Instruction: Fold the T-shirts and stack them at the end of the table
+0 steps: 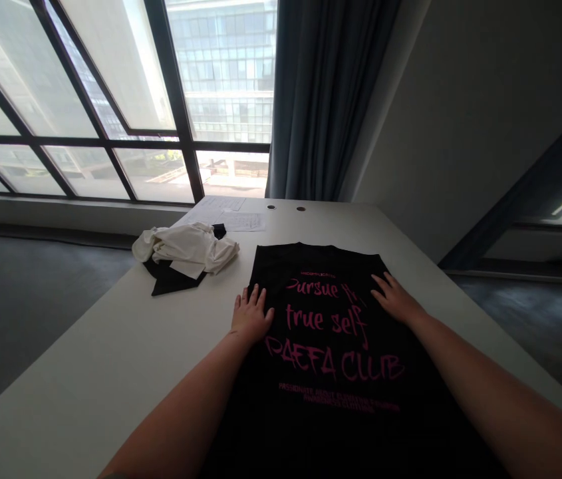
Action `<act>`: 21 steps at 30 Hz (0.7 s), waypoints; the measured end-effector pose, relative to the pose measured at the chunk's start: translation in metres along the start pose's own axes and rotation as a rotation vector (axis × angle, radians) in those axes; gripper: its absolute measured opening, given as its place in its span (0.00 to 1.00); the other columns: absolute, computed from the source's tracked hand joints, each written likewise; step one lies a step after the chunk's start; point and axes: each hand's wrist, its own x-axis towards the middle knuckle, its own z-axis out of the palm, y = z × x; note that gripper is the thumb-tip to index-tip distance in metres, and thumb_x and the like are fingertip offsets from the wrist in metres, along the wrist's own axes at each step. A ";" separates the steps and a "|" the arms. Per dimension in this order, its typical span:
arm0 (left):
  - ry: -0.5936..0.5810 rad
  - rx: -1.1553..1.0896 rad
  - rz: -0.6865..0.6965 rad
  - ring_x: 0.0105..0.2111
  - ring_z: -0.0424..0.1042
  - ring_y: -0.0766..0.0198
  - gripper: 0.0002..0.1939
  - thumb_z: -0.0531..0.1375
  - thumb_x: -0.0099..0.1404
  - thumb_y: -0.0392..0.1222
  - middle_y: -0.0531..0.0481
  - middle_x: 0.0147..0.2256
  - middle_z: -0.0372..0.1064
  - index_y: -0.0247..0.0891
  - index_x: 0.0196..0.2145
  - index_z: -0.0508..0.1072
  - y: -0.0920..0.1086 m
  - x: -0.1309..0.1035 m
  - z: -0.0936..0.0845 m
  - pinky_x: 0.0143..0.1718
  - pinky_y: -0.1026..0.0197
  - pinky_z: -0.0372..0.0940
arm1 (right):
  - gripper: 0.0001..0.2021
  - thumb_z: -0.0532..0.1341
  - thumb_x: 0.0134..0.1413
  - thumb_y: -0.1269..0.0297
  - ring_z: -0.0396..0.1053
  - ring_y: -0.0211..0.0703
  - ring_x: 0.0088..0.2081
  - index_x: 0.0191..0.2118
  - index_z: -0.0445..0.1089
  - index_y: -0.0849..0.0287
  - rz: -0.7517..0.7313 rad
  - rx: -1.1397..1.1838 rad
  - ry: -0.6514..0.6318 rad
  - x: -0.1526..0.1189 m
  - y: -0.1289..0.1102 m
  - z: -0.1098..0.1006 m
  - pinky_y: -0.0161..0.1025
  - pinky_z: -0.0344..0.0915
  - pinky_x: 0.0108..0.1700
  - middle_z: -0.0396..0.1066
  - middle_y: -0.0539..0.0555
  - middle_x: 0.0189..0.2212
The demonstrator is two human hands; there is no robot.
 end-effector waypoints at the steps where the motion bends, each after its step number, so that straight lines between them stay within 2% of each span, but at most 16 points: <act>1: 0.000 0.004 0.003 0.73 0.42 0.38 0.36 0.51 0.72 0.57 0.44 0.74 0.43 0.40 0.72 0.55 0.000 0.000 0.000 0.71 0.38 0.42 | 0.32 0.47 0.69 0.50 0.48 0.58 0.72 0.73 0.54 0.56 -0.028 -0.019 -0.020 -0.015 0.010 0.005 0.56 0.50 0.70 0.47 0.65 0.73; 3: 0.000 0.018 0.008 0.73 0.41 0.38 0.36 0.51 0.73 0.57 0.44 0.74 0.42 0.41 0.73 0.55 0.000 0.000 -0.001 0.71 0.38 0.41 | 0.31 0.45 0.70 0.50 0.48 0.58 0.72 0.73 0.55 0.53 -0.025 -0.039 -0.024 -0.039 0.020 0.013 0.61 0.50 0.69 0.48 0.62 0.73; 5: -0.007 0.033 0.018 0.73 0.41 0.37 0.35 0.51 0.73 0.57 0.45 0.74 0.41 0.46 0.73 0.54 0.001 -0.002 -0.003 0.70 0.37 0.41 | 0.30 0.43 0.71 0.49 0.48 0.58 0.72 0.73 0.55 0.51 0.014 -0.045 -0.014 -0.050 0.020 0.015 0.64 0.49 0.69 0.48 0.60 0.74; 9: -0.034 0.065 0.078 0.73 0.40 0.36 0.30 0.52 0.74 0.56 0.49 0.75 0.40 0.57 0.71 0.56 0.003 -0.008 -0.010 0.69 0.36 0.42 | 0.29 0.44 0.72 0.49 0.50 0.57 0.72 0.72 0.56 0.50 0.046 -0.026 -0.008 -0.049 0.010 0.009 0.65 0.51 0.68 0.48 0.58 0.73; 13: -0.068 0.083 0.123 0.73 0.40 0.38 0.29 0.52 0.75 0.55 0.47 0.74 0.42 0.55 0.71 0.58 0.001 -0.024 -0.016 0.70 0.37 0.42 | 0.27 0.46 0.72 0.54 0.56 0.57 0.69 0.68 0.64 0.57 0.010 -0.015 0.095 -0.047 0.008 0.006 0.59 0.56 0.67 0.57 0.61 0.70; 16: -0.090 0.077 0.154 0.73 0.42 0.41 0.30 0.53 0.75 0.55 0.46 0.74 0.43 0.52 0.71 0.58 -0.009 -0.049 -0.018 0.70 0.39 0.43 | 0.25 0.48 0.70 0.60 0.62 0.56 0.66 0.62 0.71 0.65 -0.014 -0.037 0.199 -0.050 0.008 0.006 0.52 0.59 0.66 0.66 0.64 0.65; 21: -0.038 0.054 0.198 0.73 0.45 0.47 0.29 0.53 0.75 0.51 0.48 0.74 0.44 0.52 0.71 0.58 -0.038 -0.116 -0.019 0.71 0.40 0.45 | 0.23 0.51 0.68 0.63 0.67 0.55 0.62 0.58 0.76 0.65 0.026 -0.041 0.273 -0.054 0.004 0.003 0.48 0.62 0.64 0.72 0.63 0.59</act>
